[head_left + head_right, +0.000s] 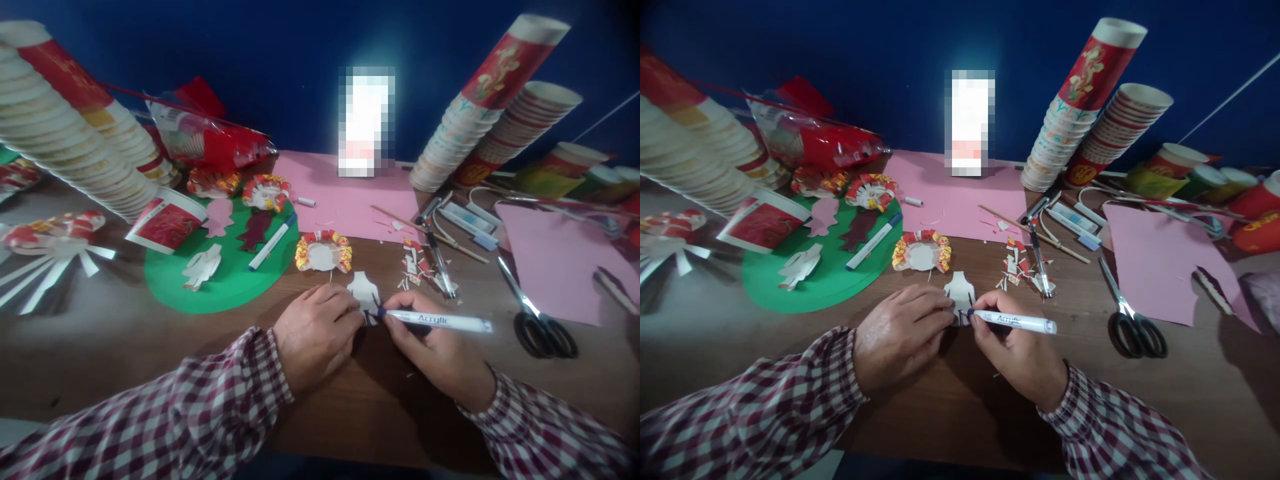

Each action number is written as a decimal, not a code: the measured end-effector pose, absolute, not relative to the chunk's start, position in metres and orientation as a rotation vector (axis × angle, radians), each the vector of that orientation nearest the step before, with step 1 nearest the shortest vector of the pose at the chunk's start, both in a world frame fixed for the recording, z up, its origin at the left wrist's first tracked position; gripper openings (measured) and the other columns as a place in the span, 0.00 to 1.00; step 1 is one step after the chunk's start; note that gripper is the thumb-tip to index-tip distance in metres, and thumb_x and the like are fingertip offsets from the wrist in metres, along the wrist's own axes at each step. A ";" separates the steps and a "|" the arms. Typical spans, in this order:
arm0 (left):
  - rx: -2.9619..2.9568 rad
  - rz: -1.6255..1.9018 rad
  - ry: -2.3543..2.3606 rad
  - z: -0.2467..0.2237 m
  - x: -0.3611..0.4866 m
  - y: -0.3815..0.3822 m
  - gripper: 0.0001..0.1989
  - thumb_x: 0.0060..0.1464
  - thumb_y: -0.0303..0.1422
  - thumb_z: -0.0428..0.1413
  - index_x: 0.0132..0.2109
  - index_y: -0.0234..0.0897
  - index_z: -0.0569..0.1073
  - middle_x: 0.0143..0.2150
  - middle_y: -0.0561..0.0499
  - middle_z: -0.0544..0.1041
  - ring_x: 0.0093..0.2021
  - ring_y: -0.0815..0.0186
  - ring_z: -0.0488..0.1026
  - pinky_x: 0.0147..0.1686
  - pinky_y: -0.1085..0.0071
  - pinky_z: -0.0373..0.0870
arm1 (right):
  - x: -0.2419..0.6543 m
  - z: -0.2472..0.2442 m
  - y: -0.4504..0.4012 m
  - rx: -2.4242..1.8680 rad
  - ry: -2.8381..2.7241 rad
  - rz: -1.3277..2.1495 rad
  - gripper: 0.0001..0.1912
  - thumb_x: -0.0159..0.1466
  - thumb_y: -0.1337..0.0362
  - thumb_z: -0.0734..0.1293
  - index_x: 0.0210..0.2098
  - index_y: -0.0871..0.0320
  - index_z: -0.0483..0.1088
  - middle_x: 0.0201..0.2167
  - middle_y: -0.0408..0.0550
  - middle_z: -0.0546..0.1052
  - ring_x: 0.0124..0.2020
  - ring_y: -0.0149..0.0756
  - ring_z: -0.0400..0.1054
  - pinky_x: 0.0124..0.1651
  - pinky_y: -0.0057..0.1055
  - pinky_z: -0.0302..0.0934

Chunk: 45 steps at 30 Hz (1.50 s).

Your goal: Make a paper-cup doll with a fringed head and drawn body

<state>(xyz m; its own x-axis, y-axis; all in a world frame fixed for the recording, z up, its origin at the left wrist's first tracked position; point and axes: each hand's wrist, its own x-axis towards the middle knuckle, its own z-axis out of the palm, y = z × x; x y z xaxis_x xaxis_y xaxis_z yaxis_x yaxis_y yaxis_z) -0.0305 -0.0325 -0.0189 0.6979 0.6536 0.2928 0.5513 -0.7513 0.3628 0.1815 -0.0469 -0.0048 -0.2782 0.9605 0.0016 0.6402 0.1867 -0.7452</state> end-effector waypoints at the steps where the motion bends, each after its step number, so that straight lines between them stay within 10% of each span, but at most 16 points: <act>1: 2.660 0.599 0.961 -0.019 -0.030 -0.032 0.08 0.57 0.28 0.49 0.43 0.34 0.71 0.46 0.46 0.73 0.50 0.57 0.66 0.48 0.58 0.68 | 0.182 -0.005 -0.047 -1.499 -1.992 0.891 0.07 0.65 0.59 0.61 0.37 0.56 0.67 0.26 0.43 0.73 0.26 0.32 0.66 0.29 0.28 0.61; 45: 2.651 0.577 0.960 -0.019 -0.031 -0.032 0.09 0.59 0.28 0.48 0.44 0.34 0.71 0.47 0.46 0.73 0.50 0.58 0.66 0.49 0.57 0.68 | 0.181 -0.004 -0.047 -1.525 -1.934 0.907 0.06 0.64 0.60 0.61 0.34 0.55 0.65 0.22 0.41 0.69 0.21 0.31 0.61 0.22 0.27 0.57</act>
